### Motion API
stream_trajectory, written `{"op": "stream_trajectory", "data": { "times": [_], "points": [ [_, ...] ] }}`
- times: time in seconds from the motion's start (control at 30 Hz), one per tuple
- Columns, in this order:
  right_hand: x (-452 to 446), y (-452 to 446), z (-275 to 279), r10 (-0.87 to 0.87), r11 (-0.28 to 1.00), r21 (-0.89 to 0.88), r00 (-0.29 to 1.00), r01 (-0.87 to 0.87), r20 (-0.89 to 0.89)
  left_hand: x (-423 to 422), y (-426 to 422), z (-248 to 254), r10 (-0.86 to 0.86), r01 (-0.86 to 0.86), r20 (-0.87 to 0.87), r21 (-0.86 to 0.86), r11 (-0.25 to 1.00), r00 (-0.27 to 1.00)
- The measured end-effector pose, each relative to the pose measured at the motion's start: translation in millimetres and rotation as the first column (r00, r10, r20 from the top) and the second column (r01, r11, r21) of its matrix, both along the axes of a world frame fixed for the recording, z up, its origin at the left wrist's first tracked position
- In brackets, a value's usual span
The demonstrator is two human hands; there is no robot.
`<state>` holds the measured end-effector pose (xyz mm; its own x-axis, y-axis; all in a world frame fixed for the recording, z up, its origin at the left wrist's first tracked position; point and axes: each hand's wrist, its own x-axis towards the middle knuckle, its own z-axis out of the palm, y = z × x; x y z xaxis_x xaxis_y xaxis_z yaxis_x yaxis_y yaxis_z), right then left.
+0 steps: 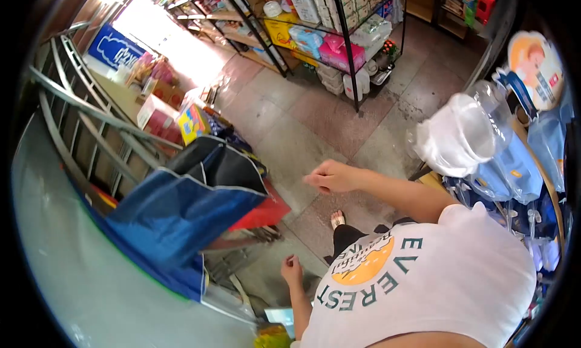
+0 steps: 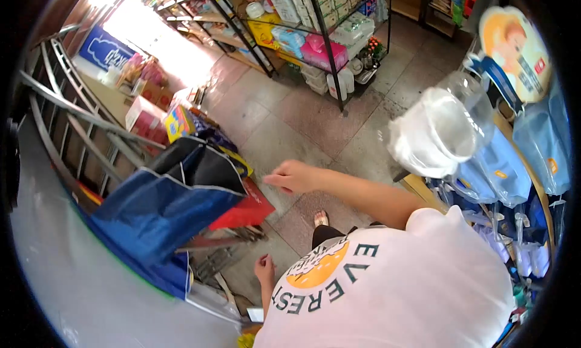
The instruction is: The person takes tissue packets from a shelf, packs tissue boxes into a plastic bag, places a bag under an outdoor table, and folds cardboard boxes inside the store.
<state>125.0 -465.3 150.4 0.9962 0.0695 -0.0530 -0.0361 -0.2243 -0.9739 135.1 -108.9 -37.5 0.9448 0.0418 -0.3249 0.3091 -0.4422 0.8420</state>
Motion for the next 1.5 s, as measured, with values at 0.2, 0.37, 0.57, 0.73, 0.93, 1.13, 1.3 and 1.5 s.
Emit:
{"op": "stream_trajectory", "data": {
  "times": [0.2, 0.37, 0.57, 0.73, 0.93, 1.13, 1.3, 1.5],
  "points": [
    [43, 18, 232, 0.635, 0.771, -0.213, 0.750, -0.600, 0.184, 143, -143, -21, -0.659, 0.657, 0.090, -0.251, 0.711, 0.747],
    [81, -9, 245, 0.708, 0.698, -0.347, 0.676, -0.626, 0.204, 185, -296, 84, -0.788, 0.834, 0.327, 0.004, 0.552, 0.521],
    [85, -76, 238, 0.654, 0.732, -0.435, 0.719, -0.525, 0.234, 205, -357, 59, -0.832, 0.861, 0.228, -0.073, 0.504, 0.506],
    [80, -137, 237, 0.556, 0.787, -0.471, 0.789, -0.398, 0.262, 221, -355, 10, -0.840, 0.833, -0.014, -0.116, 0.540, 0.543],
    [70, -217, 236, 0.301, 0.824, -0.556, 0.915, -0.108, 0.267, 248, -397, -16, -0.820, 0.812, -0.095, -0.116, 0.573, 0.565],
    [57, -295, 223, -0.113, 0.667, -0.649, 0.911, 0.365, 0.396, 283, -532, 7, -0.953, 0.953, -0.100, -0.077, 0.292, 0.284],
    [60, -332, 223, -0.414, 0.287, -0.719, 0.759, 0.633, 0.502, 312, -631, -3, -0.998, 0.998, -0.060, 0.060, 0.022, 0.026],
    [23, -383, 233, -0.638, -0.003, -0.773, 0.594, 0.634, 0.490, 287, -751, 7, -0.920, 0.917, -0.038, 0.073, -0.392, -0.390]
  ]
}}
